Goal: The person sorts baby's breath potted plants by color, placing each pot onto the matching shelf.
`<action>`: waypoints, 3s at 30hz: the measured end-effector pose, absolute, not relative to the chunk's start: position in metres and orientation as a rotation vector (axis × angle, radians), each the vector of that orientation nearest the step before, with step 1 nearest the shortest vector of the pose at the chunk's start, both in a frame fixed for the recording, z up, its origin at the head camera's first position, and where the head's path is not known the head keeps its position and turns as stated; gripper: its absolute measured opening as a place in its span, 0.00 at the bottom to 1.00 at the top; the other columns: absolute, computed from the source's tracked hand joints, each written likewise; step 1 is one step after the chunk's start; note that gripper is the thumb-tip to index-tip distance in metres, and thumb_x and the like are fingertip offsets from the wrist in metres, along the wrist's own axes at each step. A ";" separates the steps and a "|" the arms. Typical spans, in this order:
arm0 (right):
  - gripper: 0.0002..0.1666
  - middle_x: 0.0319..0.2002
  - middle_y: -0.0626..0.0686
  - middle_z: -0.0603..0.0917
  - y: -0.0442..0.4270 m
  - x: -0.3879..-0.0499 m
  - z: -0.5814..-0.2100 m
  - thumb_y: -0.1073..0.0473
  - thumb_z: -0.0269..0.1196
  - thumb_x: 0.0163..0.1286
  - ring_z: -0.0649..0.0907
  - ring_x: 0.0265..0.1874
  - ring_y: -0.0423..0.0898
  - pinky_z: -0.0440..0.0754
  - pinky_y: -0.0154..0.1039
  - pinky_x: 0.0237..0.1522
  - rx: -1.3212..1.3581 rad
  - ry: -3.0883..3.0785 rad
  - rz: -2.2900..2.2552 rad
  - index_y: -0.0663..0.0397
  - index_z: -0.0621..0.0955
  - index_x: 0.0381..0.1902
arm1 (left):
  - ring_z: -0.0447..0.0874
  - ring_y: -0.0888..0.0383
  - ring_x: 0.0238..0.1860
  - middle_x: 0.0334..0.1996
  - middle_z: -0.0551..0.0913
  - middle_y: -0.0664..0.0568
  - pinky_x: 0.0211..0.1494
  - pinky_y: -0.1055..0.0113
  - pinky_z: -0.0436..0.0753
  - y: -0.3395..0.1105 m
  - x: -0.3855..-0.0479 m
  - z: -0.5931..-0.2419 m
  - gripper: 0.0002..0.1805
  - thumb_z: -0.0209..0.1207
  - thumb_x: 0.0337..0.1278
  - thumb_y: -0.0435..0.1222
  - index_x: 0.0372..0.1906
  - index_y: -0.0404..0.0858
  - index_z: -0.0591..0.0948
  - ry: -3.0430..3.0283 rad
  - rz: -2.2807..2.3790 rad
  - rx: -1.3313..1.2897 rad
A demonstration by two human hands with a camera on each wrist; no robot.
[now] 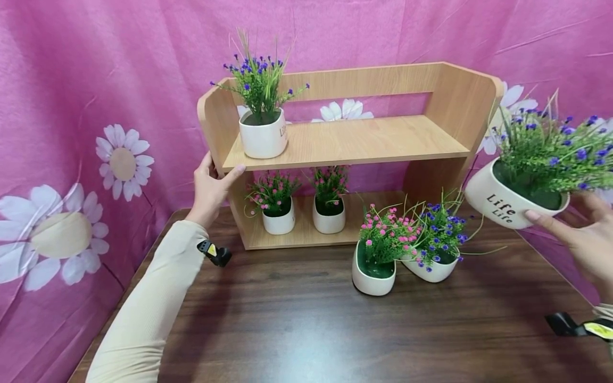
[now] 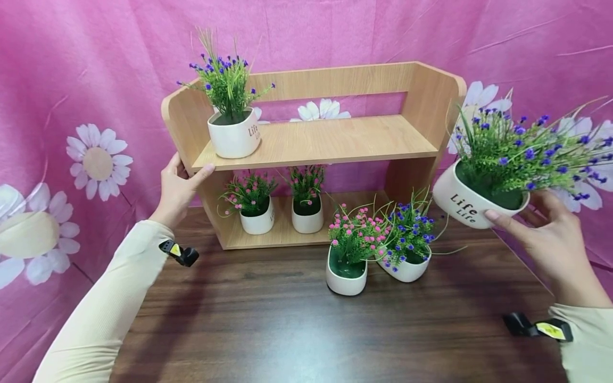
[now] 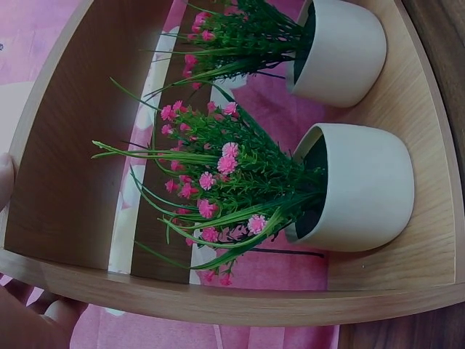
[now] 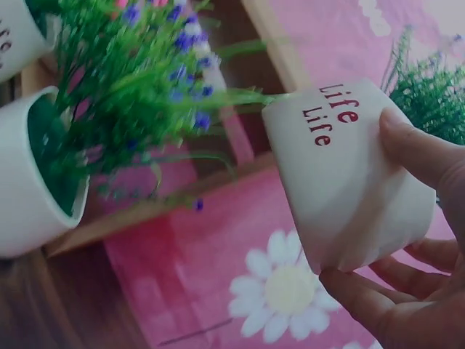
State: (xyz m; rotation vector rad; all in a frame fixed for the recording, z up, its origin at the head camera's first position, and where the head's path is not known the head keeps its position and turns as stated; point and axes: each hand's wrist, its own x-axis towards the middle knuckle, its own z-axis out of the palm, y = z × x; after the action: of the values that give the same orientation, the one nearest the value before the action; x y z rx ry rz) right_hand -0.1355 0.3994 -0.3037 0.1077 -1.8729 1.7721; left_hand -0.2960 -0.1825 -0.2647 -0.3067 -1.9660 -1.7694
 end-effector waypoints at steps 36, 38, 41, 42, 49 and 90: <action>0.42 0.49 0.48 0.75 0.241 -0.220 -0.208 0.64 0.71 0.57 0.82 0.41 0.37 0.81 0.23 0.36 0.221 -1.959 1.817 0.61 0.65 0.67 | 0.72 0.53 0.61 0.63 0.73 0.41 0.65 0.63 0.73 -0.183 -0.295 -0.265 0.39 0.69 0.50 0.33 0.69 0.40 0.66 -1.957 -1.787 -0.327; 0.43 0.48 0.50 0.74 0.231 -0.227 -0.205 0.64 0.71 0.56 0.82 0.40 0.37 0.82 0.24 0.34 0.228 -1.945 1.826 0.62 0.65 0.66 | 0.72 0.53 0.61 0.63 0.73 0.41 0.65 0.63 0.73 -0.183 -0.295 -0.265 0.39 0.69 0.50 0.33 0.69 0.40 0.66 -1.958 -1.782 -0.327; 0.43 0.47 0.52 0.72 0.219 -0.237 -0.201 0.62 0.71 0.56 0.83 0.38 0.37 0.84 0.27 0.31 0.233 -1.961 1.822 0.65 0.64 0.66 | 0.73 0.54 0.60 0.62 0.74 0.41 0.64 0.63 0.73 -0.183 -0.295 -0.265 0.39 0.69 0.50 0.33 0.69 0.40 0.67 -1.955 -1.778 -0.329; 0.43 0.46 0.52 0.72 0.216 -0.240 -0.200 0.61 0.71 0.56 0.83 0.36 0.37 0.84 0.27 0.31 0.227 -1.982 1.802 0.65 0.64 0.66 | 0.73 0.54 0.60 0.62 0.74 0.41 0.64 0.63 0.73 -0.183 -0.295 -0.265 0.38 0.69 0.50 0.33 0.69 0.40 0.67 -1.954 -1.779 -0.330; 0.43 0.47 0.52 0.71 0.197 -0.261 -0.196 0.51 0.71 0.57 0.79 0.33 0.36 0.82 0.26 0.30 0.111 -2.119 1.688 0.62 0.67 0.66 | 0.73 0.54 0.60 0.61 0.74 0.41 0.63 0.63 0.74 -0.183 -0.295 -0.265 0.38 0.69 0.50 0.34 0.68 0.40 0.68 -1.964 -1.777 -0.320; 0.45 0.61 0.63 0.66 0.144 -0.294 -0.205 0.44 0.64 0.62 0.73 0.57 0.56 0.74 0.43 0.60 0.023 -2.315 1.279 0.63 0.61 0.68 | 0.72 0.53 0.61 0.62 0.74 0.41 0.64 0.63 0.73 -0.181 -0.295 -0.264 0.39 0.69 0.49 0.32 0.68 0.40 0.67 -1.930 -1.799 -0.321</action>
State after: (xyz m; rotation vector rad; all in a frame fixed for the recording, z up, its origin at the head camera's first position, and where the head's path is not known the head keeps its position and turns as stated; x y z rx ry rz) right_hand -0.2936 0.1437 -0.2055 0.0228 -2.3146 1.2788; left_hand -0.2946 -0.1814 -0.2642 -0.3214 -1.9305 -1.7994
